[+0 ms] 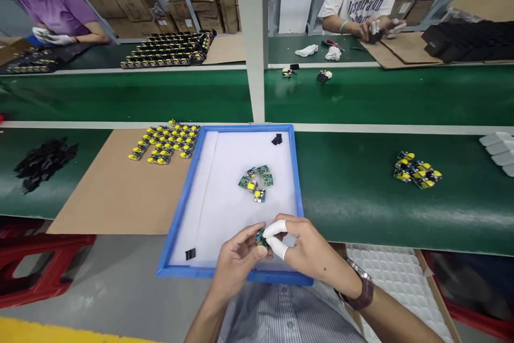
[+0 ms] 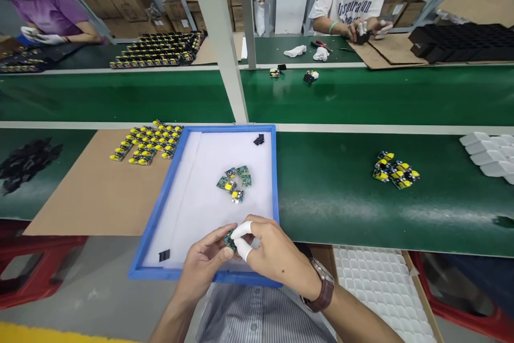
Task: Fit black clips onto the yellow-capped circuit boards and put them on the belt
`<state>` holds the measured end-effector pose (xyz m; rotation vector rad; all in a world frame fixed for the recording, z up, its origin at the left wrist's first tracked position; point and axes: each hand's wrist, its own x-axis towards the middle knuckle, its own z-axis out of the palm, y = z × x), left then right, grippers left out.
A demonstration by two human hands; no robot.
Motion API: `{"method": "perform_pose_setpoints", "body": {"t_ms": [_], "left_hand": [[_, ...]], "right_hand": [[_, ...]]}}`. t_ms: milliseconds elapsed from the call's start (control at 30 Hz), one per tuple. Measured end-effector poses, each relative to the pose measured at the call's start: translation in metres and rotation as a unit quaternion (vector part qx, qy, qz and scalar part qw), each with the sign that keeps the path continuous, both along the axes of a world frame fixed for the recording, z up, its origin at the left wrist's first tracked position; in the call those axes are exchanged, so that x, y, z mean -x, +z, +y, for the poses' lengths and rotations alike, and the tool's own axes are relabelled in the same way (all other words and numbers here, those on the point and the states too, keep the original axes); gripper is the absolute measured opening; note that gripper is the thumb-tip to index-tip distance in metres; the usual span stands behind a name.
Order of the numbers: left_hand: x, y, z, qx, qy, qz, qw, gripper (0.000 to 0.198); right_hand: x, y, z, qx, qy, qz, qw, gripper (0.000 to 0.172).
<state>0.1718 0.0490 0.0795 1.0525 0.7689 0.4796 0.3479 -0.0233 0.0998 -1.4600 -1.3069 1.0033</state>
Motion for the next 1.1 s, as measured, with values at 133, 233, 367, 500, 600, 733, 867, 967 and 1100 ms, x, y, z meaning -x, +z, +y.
{"method": "perform_pose_setpoints", "body": {"t_ms": [133, 233, 367, 500, 600, 733, 867, 967, 1100], "left_hand": [[0.001, -0.002, 0.001, -0.009, 0.011, 0.000, 1.000, 0.037], [0.000, -0.002, 0.000, -0.004, 0.004, 0.014, 1.000, 0.040], [-0.002, -0.001, 0.001, 0.002, 0.004, 0.039, 0.999, 0.041], [0.000, -0.004, 0.002, -0.004, 0.014, 0.048, 0.999, 0.041], [0.003, -0.007, 0.001, 0.001, 0.008, 0.046, 0.999, 0.044], [0.004, -0.007, -0.001, 0.017, -0.004, 0.043, 0.999, 0.042], [0.001, -0.006, -0.001, -0.010, 0.013, 0.053, 0.998, 0.040], [0.000, -0.006, -0.002, -0.010, 0.006, 0.049, 0.999, 0.041], [-0.002, -0.006, -0.005, -0.012, -0.005, 0.073, 0.997, 0.046]], "right_hand": [[0.000, -0.004, 0.000, 0.001, -0.007, 0.002, 1.000, 0.023], [-0.002, -0.005, 0.000, -0.003, 0.003, 0.011, 1.000, 0.023], [-0.001, -0.006, -0.001, -0.013, 0.001, -0.031, 0.999, 0.019], [0.000, -0.007, 0.000, -0.015, -0.010, -0.043, 0.999, 0.019], [-0.002, -0.009, 0.000, -0.007, 0.001, 0.002, 1.000, 0.021], [-0.002, -0.011, -0.003, -0.001, 0.008, 0.034, 0.999, 0.022], [0.003, -0.010, -0.004, -0.018, -0.020, -0.011, 1.000, 0.024], [0.001, -0.010, -0.004, -0.025, -0.006, 0.000, 1.000, 0.025], [-0.004, -0.016, -0.003, 0.002, 0.010, 0.037, 0.999, 0.017]]}}
